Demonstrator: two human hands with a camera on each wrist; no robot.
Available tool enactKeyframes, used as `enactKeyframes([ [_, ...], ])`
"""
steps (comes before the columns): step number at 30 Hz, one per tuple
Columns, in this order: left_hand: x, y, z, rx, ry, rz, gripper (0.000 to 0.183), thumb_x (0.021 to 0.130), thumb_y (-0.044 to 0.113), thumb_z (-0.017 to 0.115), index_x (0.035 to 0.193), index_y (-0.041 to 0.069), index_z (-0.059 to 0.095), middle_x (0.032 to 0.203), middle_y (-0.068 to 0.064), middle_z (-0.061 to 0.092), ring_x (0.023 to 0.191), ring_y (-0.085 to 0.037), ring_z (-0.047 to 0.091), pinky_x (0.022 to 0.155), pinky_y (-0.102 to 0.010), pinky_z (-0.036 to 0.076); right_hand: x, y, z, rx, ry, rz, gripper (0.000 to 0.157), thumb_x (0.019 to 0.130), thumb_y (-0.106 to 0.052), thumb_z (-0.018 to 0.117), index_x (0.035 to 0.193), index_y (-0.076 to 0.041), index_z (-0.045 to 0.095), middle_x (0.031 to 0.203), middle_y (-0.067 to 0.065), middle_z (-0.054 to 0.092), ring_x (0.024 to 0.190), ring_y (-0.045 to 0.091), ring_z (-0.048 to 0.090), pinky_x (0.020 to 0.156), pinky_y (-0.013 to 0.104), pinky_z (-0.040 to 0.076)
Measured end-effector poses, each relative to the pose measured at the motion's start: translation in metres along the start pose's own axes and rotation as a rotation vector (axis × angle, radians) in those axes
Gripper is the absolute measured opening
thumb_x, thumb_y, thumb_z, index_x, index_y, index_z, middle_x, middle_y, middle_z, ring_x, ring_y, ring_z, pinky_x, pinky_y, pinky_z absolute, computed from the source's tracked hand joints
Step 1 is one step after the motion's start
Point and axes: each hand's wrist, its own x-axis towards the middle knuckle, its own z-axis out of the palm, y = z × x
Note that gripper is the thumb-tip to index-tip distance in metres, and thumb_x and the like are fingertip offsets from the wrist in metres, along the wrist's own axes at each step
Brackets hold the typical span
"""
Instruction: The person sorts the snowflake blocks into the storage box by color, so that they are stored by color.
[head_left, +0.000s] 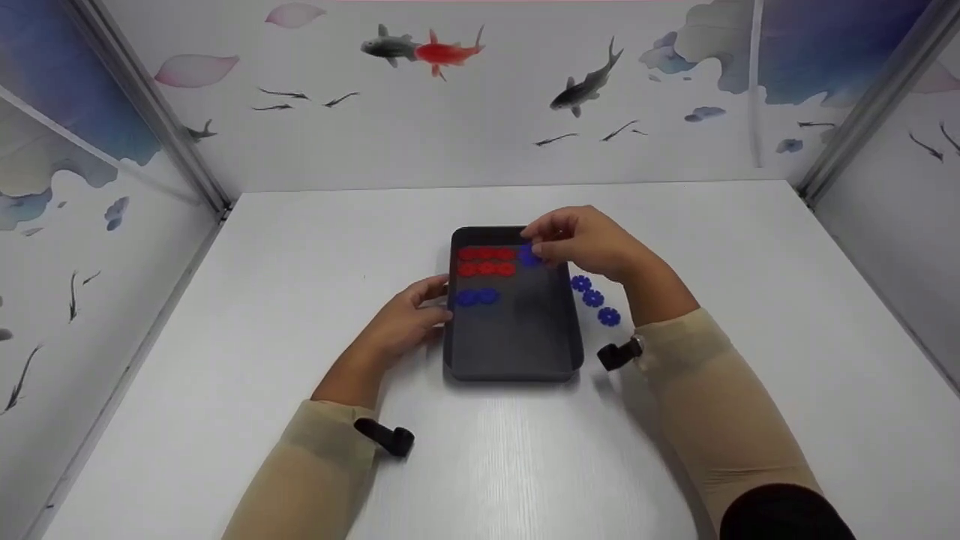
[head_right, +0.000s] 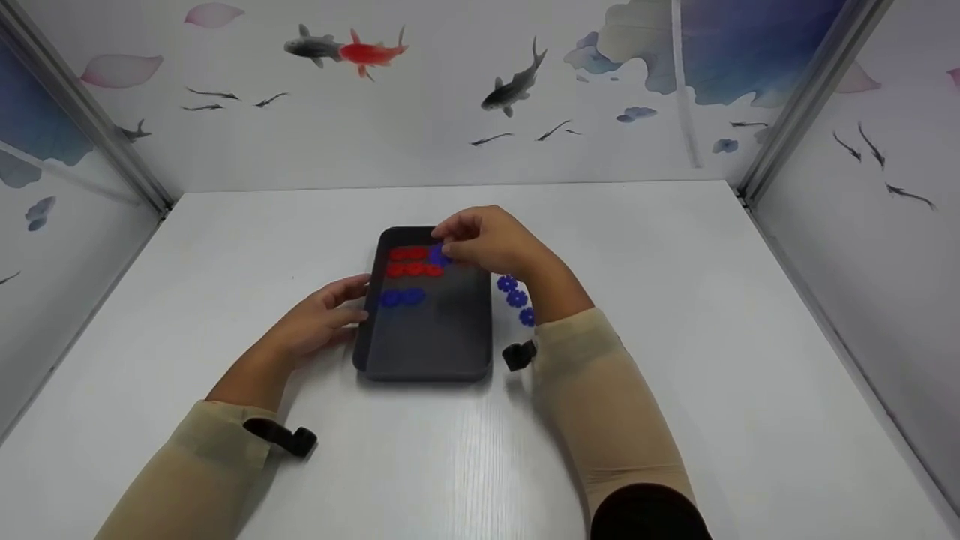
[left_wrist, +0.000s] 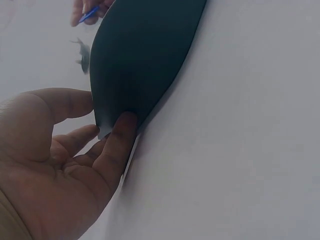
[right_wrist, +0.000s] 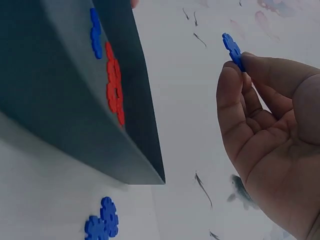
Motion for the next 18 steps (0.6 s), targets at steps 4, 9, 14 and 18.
enactKeyframes([
  [4, 0.000, 0.000, -0.001, -0.003, 0.000, 0.002, 0.070, 0.098, 0.006, 0.066, 0.163, 0.019, 0.045, 0.165, -0.004, 0.048, 0.146, -0.026, 0.056, 0.117, -0.047, 0.052, 0.012, -0.006, 0.001, -0.003, -0.041, 0.017, 0.030, 0.103, -0.015, 0.071, 0.133, -0.014, 0.074, 0.122, 0.007, 0.074, 0.102, 0.020, 0.073, 0.092, 0.035, 0.064],
  [9, -0.001, 0.001, -0.001, 0.000, 0.000, 0.003, 0.069, 0.099, 0.007, 0.066, 0.164, 0.019, 0.044, 0.165, -0.003, 0.048, 0.146, -0.025, 0.056, 0.117, -0.046, 0.052, 0.029, -0.006, 0.005, -0.033, -0.125, 0.079, 0.028, 0.103, -0.014, 0.070, 0.130, -0.015, 0.075, 0.113, 0.005, 0.075, 0.100, 0.024, 0.074, 0.093, 0.042, 0.063],
  [14, -0.002, 0.002, 0.000, -0.006, 0.000, 0.012, 0.069, 0.099, 0.006, 0.065, 0.164, 0.018, 0.044, 0.165, -0.004, 0.049, 0.145, -0.026, 0.057, 0.115, -0.046, 0.053, 0.043, 0.000, 0.014, -0.058, -0.218, 0.153, 0.028, 0.102, -0.012, 0.071, 0.129, -0.012, 0.075, 0.107, 0.004, 0.073, 0.095, 0.023, 0.072, 0.099, 0.054, 0.060],
  [18, -0.002, 0.002, 0.000, 0.004, -0.004, 0.010, 0.070, 0.099, 0.007, 0.066, 0.164, 0.019, 0.044, 0.166, -0.004, 0.049, 0.147, -0.026, 0.056, 0.116, -0.046, 0.053, 0.050, 0.006, 0.023, -0.096, -0.256, 0.201, 0.027, 0.101, -0.015, 0.071, 0.128, -0.013, 0.075, 0.105, 0.003, 0.074, 0.090, 0.022, 0.070, 0.088, 0.045, 0.061],
])
